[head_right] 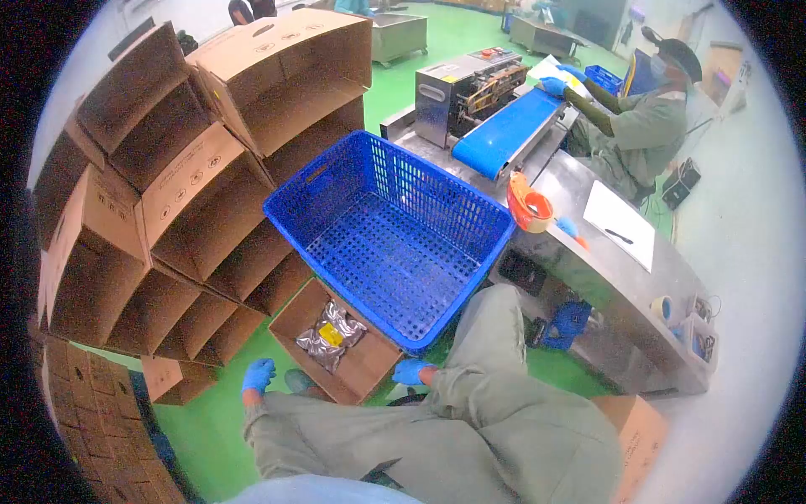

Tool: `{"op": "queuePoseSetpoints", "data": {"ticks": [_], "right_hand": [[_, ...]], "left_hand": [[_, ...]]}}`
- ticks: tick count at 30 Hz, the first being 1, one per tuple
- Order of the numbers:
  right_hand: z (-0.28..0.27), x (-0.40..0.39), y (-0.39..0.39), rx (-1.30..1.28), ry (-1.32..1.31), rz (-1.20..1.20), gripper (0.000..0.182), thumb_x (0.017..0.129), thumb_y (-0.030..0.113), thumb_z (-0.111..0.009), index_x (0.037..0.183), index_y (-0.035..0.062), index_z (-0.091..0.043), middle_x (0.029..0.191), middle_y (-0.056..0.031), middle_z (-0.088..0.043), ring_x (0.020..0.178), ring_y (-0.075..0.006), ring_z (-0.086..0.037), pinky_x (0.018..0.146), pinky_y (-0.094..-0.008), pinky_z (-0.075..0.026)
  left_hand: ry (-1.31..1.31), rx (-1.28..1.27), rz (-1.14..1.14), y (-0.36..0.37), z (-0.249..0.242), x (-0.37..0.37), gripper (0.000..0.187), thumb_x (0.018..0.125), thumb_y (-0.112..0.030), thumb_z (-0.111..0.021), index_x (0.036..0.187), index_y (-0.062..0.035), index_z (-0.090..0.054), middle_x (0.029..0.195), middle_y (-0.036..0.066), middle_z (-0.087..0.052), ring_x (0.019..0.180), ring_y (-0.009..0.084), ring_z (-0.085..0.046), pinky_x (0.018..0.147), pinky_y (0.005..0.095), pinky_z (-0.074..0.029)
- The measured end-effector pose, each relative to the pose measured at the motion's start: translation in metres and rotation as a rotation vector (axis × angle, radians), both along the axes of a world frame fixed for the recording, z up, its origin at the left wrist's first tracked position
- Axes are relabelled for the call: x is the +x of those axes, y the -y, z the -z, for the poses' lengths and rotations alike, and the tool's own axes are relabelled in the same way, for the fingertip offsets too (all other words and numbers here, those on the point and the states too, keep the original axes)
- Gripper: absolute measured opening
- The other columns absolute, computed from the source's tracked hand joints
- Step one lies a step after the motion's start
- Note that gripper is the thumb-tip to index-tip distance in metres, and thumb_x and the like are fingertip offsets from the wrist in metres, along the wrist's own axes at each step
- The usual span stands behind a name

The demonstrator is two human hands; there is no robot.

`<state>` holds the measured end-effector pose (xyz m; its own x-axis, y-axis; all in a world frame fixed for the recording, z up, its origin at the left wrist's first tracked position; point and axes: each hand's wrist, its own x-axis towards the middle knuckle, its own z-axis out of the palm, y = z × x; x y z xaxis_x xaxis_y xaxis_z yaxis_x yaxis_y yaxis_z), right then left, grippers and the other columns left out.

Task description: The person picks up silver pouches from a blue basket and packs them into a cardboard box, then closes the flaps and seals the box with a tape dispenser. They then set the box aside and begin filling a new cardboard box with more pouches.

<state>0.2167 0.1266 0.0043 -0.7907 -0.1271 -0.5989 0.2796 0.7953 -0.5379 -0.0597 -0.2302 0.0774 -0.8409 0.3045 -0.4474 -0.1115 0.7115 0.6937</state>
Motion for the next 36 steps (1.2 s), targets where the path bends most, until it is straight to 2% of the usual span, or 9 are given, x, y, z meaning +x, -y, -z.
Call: {"op": "queuePoseSetpoints", "data": {"ticks": [4, 6, 9, 20, 29, 31, 32, 33, 36], "right_hand": [[0.0, -0.002, 0.001, 0.005, 0.031, -0.015, 0.047, 0.089, 0.039, -0.046, 0.112, 0.0036, -0.066, 0.118, -0.0199, -0.063, 0.108, -0.0389, -0.059, 0.094, -0.0479, -0.045], [0.003, -0.001, 0.002, 0.014, -0.025, -0.01, 0.041, 0.089, 0.035, -0.045, 0.105, 0.0034, -0.067, 0.108, -0.0203, -0.066, 0.097, -0.0386, -0.063, 0.085, -0.0482, -0.048], [0.005, 0.002, 0.002, 0.005, -0.041, 0.072, 0.041, 0.089, 0.034, -0.045, 0.104, 0.0042, -0.068, 0.108, -0.0204, -0.066, 0.096, -0.038, -0.063, 0.085, -0.0479, -0.048], [0.002, 0.0, 0.002, 0.034, 0.004, 0.022, 0.043, 0.089, 0.036, -0.045, 0.107, 0.003, -0.067, 0.111, -0.0204, -0.065, 0.101, -0.0378, -0.062, 0.089, -0.0466, -0.047], [0.001, -0.001, 0.001, -0.03, 0.045, 0.001, 0.049, 0.09, 0.041, -0.045, 0.104, -0.0004, -0.067, 0.11, -0.0214, -0.066, 0.1, -0.0398, -0.062, 0.088, -0.0497, -0.046], [-0.018, -0.008, 0.006, -0.039, 0.096, -0.057, 0.05, 0.09, 0.042, -0.045, 0.104, -0.0009, -0.066, 0.11, -0.0216, -0.066, 0.099, -0.0393, -0.062, 0.087, -0.0493, -0.047], [-0.036, -0.01, 0.013, -0.094, 0.145, -0.191, 0.051, 0.092, 0.044, -0.045, 0.108, 0.0008, -0.065, 0.113, -0.0199, -0.065, 0.101, -0.0355, -0.062, 0.089, -0.0469, -0.046], [-0.061, -0.01, 0.017, -0.148, 0.195, -0.325, 0.052, 0.093, 0.046, -0.045, 0.112, 0.0024, -0.064, 0.117, -0.0181, -0.064, 0.102, -0.0316, -0.062, 0.09, -0.0445, -0.046], [-0.171, -0.009, 0.014, -0.293, 0.068, -0.33, 0.053, 0.096, 0.046, -0.045, 0.119, 0.0015, -0.061, 0.121, -0.0173, -0.063, 0.106, -0.0271, -0.06, 0.092, -0.0415, -0.046]], "left_hand": [[0.001, 0.003, 0.011, -0.002, -0.005, 0.001, 0.037, 0.088, -0.029, -0.055, 0.096, 0.0052, -0.066, 0.083, 0.013, -0.066, 0.07, 0.021, -0.063, 0.067, 0.0346, -0.052], [-0.007, -0.005, 0.014, -0.002, -0.007, 0.002, 0.037, 0.088, -0.029, -0.055, 0.097, 0.0051, -0.066, 0.083, 0.013, -0.066, 0.07, 0.0211, -0.063, 0.067, 0.0346, -0.052], [0.0, 0.001, 0.008, -0.002, -0.006, 0.001, 0.037, 0.088, -0.029, -0.056, 0.098, 0.005, -0.066, 0.084, 0.013, -0.066, 0.071, 0.0213, -0.064, 0.067, 0.0349, -0.052], [0.001, -0.004, 0.011, 0.002, 0.001, -0.001, 0.04, 0.088, -0.03, -0.056, 0.105, 0.0047, -0.066, 0.092, 0.017, -0.067, 0.077, 0.0246, -0.066, 0.07, 0.0363, -0.054], [-0.001, 0.03, -0.008, 0.0, -0.004, 0.002, 0.038, 0.088, -0.029, -0.057, 0.1, 0.0061, -0.066, 0.084, 0.016, -0.067, 0.073, 0.0231, -0.065, 0.069, 0.0363, -0.053], [-0.004, 0.014, 0.0, 0.001, -0.003, 0.001, 0.038, 0.088, -0.029, -0.057, 0.1, 0.006, -0.066, 0.085, 0.016, -0.067, 0.074, 0.0229, -0.065, 0.069, 0.0361, -0.053], [-0.009, 0.0, 0.006, 0.002, -0.001, 0.0, 0.038, 0.087, -0.029, -0.057, 0.101, 0.006, -0.066, 0.086, 0.015, -0.067, 0.074, 0.0226, -0.065, 0.069, 0.0359, -0.053], [-0.008, 0.004, 0.001, 0.003, 0.0, -0.001, 0.038, 0.087, -0.029, -0.057, 0.101, 0.006, -0.066, 0.086, 0.015, -0.067, 0.074, 0.0226, -0.065, 0.069, 0.0359, -0.053], [-0.005, 0.004, -0.009, 0.005, 0.003, 0.0, 0.039, 0.087, -0.03, -0.057, 0.1, 0.0059, -0.066, 0.087, 0.016, -0.067, 0.074, 0.0225, -0.065, 0.069, 0.0358, -0.052]]}}
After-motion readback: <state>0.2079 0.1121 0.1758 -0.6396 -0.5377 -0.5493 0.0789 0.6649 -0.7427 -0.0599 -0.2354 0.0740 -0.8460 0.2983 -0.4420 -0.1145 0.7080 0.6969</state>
